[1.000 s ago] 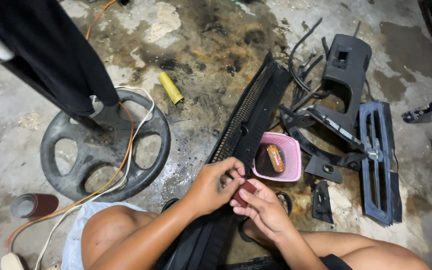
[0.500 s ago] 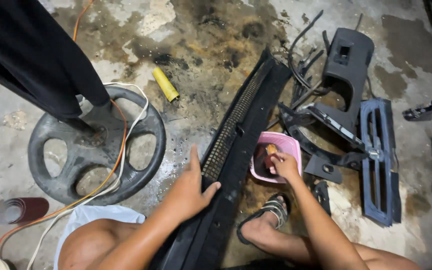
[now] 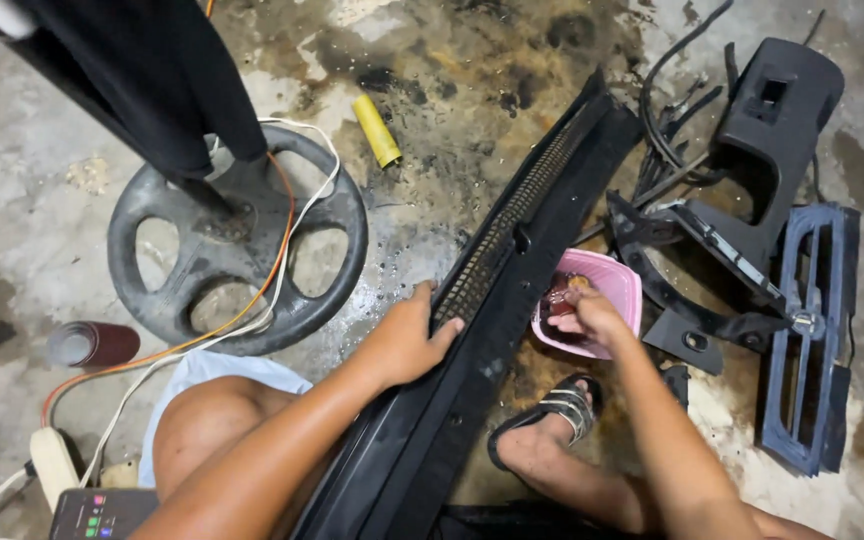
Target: Hand-sanding a long black plastic car trim piece using sandpaper and water to prep the surface.
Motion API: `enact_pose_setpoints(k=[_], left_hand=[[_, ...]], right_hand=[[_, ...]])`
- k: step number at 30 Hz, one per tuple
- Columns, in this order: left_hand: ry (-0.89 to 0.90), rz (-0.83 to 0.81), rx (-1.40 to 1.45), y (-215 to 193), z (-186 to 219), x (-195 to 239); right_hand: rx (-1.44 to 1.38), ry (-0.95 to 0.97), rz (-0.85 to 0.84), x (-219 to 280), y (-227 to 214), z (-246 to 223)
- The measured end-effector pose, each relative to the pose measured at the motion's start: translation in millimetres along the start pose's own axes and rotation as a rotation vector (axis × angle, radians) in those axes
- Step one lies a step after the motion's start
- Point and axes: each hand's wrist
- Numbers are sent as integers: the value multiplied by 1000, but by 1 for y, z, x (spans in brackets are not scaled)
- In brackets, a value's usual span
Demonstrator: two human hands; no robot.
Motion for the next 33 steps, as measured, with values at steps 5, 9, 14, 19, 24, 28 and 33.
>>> enact_pose_setpoints(k=[5,9,14,19,24,28,33], left_hand=[[-2,-1,-23,10,-5,-5],[-9,-19,-54,14,5,-8],[-22,-2,-52,23,-2,-24],[-33,-7,-29,23,-4,-25],[23,-15,4,21,-1,-23],[33,-23,2,24,-6,-33],[-43,-96,35,25,-1,-62]], right_hand=[[-76,-199,-154,71,-7,-32],[-32,-419,-257,190,30,-69],[401,-752,-200,294,66,-103],[554,-883,-187,318,69,-119],[492,-989,-43,309,67,-121],[320,-887,7,267,51,-84],[-66,-608,19,214,52,-24]])
Point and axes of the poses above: each hand's wrist, its own x-axis away from the middle knuckle, its own y-axis out of the palm, z = x × y, and after that the axes turned 7 degrees about z, right-handed
